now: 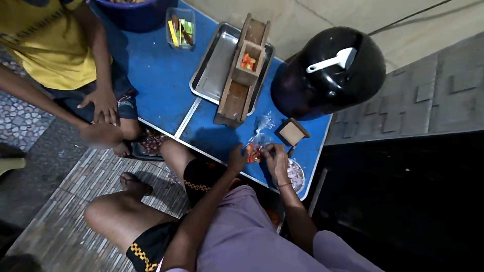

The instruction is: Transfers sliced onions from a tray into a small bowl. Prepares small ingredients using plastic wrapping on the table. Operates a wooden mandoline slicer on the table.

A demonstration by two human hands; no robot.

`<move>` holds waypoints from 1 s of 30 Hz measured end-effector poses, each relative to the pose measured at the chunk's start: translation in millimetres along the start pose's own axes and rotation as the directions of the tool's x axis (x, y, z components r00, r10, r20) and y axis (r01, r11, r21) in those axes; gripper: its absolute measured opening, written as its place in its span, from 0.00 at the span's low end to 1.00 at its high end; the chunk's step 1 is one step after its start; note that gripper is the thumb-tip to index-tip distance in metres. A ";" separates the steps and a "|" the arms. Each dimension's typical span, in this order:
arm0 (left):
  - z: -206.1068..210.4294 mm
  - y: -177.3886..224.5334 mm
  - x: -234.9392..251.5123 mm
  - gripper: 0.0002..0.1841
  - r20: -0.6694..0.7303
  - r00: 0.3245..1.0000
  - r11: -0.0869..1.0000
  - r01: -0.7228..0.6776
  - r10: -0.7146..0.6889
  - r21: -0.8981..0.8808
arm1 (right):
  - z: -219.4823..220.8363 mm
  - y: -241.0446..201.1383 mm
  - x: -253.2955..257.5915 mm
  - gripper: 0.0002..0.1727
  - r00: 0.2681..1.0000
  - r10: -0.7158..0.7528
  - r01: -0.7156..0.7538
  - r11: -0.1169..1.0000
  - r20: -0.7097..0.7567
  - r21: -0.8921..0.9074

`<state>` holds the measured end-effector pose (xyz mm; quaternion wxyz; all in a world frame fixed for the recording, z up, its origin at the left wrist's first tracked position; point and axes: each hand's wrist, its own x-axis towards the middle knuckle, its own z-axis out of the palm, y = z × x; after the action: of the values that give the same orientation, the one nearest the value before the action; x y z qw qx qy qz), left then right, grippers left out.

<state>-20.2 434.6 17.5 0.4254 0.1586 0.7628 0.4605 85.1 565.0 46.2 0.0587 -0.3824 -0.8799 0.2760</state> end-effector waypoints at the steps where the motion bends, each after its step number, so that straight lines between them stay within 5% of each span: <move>1: 5.7 -0.9 4.5 0.27 -0.017 1.000 1.000 -0.013 0.013 -0.019 | 1.1 3.0 3.2 0.20 0.999 0.015 -0.013 0.999 -0.044 0.048; 5: 21.6 -0.4 17.6 0.36 -0.065 0.996 0.998 -0.056 0.057 0.023 | 3.3 11.8 16.2 0.33 0.993 0.118 -0.115 0.936 0.012 0.333; 9: 20.0 -3.5 21.4 0.16 -0.088 0.995 0.998 -0.039 0.044 0.057 | 0.4 26.1 22.2 0.21 0.991 0.121 -0.090 0.913 -0.052 0.399; 12: 9.3 -1.8 21.2 0.14 -0.115 0.993 0.997 0.033 -0.025 0.068 | -2.7 31.6 20.3 0.20 0.983 0.142 -0.101 0.949 -0.118 0.297; 17: 8.1 -3.7 14.7 0.13 -0.146 0.988 0.999 -0.039 0.041 0.016 | -8.2 20.5 6.8 0.32 0.986 -0.075 0.083 0.995 -0.152 0.047; 20: 9.0 -2.4 10.9 0.12 -0.144 0.987 0.997 -0.069 0.065 -0.026 | -8.5 5.8 -6.0 0.23 0.897 -0.360 0.349 0.933 -0.257 -0.091; 22: 10.7 -3.5 11.8 0.13 -0.132 0.989 0.997 -0.075 0.070 -0.031 | -6.9 -5.0 -10.4 0.13 0.891 -0.425 0.422 0.905 -0.159 -0.057; 25: 11.7 -4.4 11.6 0.13 -0.116 0.990 0.996 -0.083 0.081 -0.015 | 0.1 -9.6 -1.3 0.13 0.956 -0.278 0.281 0.960 0.097 -0.019; 30: 8.4 -2.7 10.0 0.12 -0.085 0.995 0.996 -0.062 0.056 -0.068 | 13.3 0.9 17.4 0.14 0.956 -0.223 0.234 0.972 0.192 -0.037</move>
<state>-19.0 444.3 8.3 0.3846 0.1468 0.7581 0.5058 69.3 571.9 32.6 -0.0041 -0.2521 -0.9276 0.2756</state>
